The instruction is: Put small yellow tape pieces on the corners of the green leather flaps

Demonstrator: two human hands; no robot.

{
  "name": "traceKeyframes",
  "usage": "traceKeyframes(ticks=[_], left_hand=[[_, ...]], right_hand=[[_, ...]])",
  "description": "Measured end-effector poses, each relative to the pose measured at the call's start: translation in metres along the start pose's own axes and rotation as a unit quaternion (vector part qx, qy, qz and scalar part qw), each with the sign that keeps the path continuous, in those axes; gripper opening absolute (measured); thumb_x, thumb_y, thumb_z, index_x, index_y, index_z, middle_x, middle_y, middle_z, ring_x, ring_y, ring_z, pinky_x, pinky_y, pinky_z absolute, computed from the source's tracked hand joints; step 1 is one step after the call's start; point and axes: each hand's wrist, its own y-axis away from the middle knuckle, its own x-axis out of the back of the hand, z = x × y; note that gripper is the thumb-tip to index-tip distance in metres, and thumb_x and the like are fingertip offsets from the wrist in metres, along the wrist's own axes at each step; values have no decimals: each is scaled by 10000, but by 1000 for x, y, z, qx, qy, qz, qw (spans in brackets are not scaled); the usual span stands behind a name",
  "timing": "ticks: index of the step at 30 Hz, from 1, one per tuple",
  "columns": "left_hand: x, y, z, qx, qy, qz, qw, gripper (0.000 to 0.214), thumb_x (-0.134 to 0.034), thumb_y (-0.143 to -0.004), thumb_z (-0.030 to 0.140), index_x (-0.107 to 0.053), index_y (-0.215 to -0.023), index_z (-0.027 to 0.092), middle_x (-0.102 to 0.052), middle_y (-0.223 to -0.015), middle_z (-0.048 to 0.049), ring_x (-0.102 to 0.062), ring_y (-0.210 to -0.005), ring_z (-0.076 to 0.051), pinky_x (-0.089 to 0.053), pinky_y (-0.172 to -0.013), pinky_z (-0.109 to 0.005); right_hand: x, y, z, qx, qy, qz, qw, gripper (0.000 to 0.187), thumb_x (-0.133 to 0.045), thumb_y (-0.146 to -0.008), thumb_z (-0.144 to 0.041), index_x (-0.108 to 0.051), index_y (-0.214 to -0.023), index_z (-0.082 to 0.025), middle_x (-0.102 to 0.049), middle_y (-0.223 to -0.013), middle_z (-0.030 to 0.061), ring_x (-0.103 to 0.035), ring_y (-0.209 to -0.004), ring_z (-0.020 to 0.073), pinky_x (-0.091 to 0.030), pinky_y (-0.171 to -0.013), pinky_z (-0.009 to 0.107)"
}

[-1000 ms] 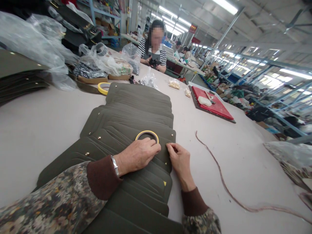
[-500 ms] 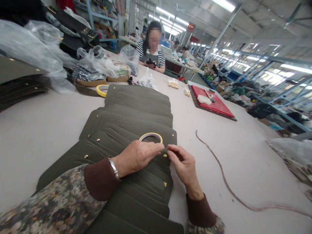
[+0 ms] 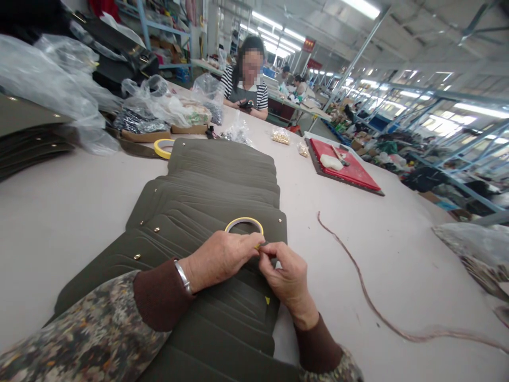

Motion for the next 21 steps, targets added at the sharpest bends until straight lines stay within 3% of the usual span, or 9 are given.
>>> traceKeyframes(ticks=[3,8,12,16,19,21], left_hand=[[1,-2,3,8,7,1,1000,128,-418,-973,197,-546,-970,208,-671,-834,14,-664,-765,-141,-453,-623,-226],[0,-2,4,0,-14,18,1000,181,-403,-970,190,-570,-901,196,-638,-767,6,-617,-691,-134,-431,-589,-222],[-2,1,9,-21,-35,64,997,242,-359,-977,193,-570,-861,176,-628,-735,-12,-597,-671,-133,-438,-595,-232],[-4,2,19,-56,-53,86,993,254,-345,-976,181,-562,-845,184,-617,-714,-7,-571,-634,-126,-429,-578,-240],[-1,0,21,-45,-77,82,993,240,-354,-994,214,-552,-862,187,-606,-718,-2,-562,-637,-133,-435,-592,-255],[3,-2,14,-4,-111,60,992,213,-375,-998,231,-550,-887,182,-612,-759,-13,-573,-685,-154,-452,-632,-278]], right_hand=[[0,1,-2,-37,15,4,999,147,-531,-814,-135,-629,-743,-218,-667,-657,0,-618,-566,122,-504,-581,232],[1,4,-7,-144,-61,1,988,114,-570,-781,-168,-667,-738,-209,-679,-637,-7,-593,-529,120,-496,-544,231],[-1,3,-15,-271,-185,3,945,110,-620,-774,-259,-669,-701,-193,-649,-544,-15,-569,-471,121,-455,-470,221],[-1,0,-8,-345,-249,22,905,159,-678,-732,-326,-666,-681,-176,-638,-530,-12,-575,-468,132,-469,-477,240],[5,-1,18,-383,-225,104,890,236,-698,-729,-398,-676,-737,-163,-644,-559,-5,-599,-506,150,-511,-534,278],[10,-1,39,-383,-183,190,885,310,-679,-759,-447,-684,-856,-153,-699,-698,31,-659,-655,180,-549,-674,326]])
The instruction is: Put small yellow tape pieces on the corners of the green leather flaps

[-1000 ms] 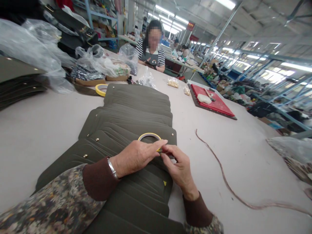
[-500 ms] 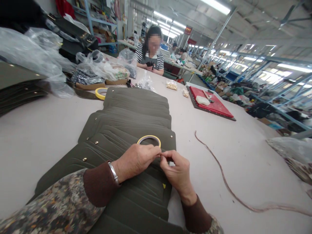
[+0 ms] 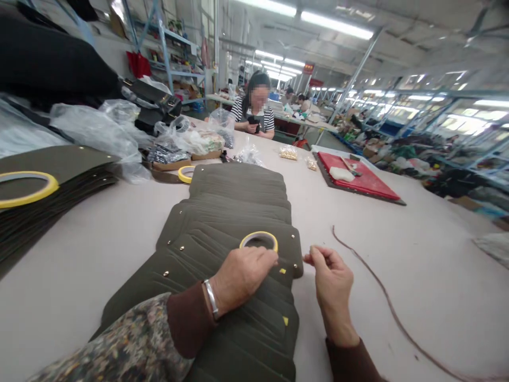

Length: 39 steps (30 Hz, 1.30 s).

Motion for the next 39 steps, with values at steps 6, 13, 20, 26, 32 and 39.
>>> traceKeyframes(ticks=[6,13,20,26,32,39], left_hand=[[0,-4,-30,9,-81,-97,992,105,-449,-950,161,-550,-943,187,-611,-930,-56,-555,-858,-224,-449,-773,-373],[-2,-3,-39,54,-77,-100,991,114,-475,-914,130,-542,-979,195,-596,-955,-59,-523,-860,-231,-424,-753,-369],[9,5,-44,71,-19,-122,990,88,-479,-929,165,-546,-977,196,-616,-944,-45,-542,-841,-219,-421,-743,-358],[6,11,-43,72,29,-121,990,66,-519,-907,161,-542,-961,191,-623,-920,-35,-557,-842,-199,-409,-765,-339],[0,10,-42,69,26,-123,990,63,-498,-923,190,-544,-966,195,-619,-917,-37,-550,-850,-210,-394,-757,-345],[-1,11,-44,80,41,-135,987,64,-484,-932,200,-540,-964,204,-613,-918,-24,-543,-858,-213,-398,-780,-357]], right_hand=[[-5,-19,32,-33,-41,26,998,507,-776,-648,-419,-610,-1048,-155,-694,-1020,105,-662,-968,230,-528,-907,401],[-43,-6,40,-38,-116,-8,992,563,-774,-603,-297,-557,-1110,-186,-647,-1129,105,-620,-1095,236,-487,-1003,422],[-63,-11,30,-71,-148,-10,986,549,-764,-572,-284,-569,-1075,-181,-646,-1089,97,-626,-1063,223,-484,-997,401],[-18,-13,12,-65,-83,-73,992,414,-744,-711,-430,-658,-1027,-177,-683,-1051,74,-630,-967,189,-512,-893,338],[4,4,2,-17,49,-256,965,309,-668,-796,-478,-707,-855,-177,-681,-802,35,-585,-679,159,-496,-638,279],[-1,7,12,54,94,-253,961,216,-619,-846,-396,-676,-788,-196,-654,-900,46,-582,-844,179,-467,-784,293]])
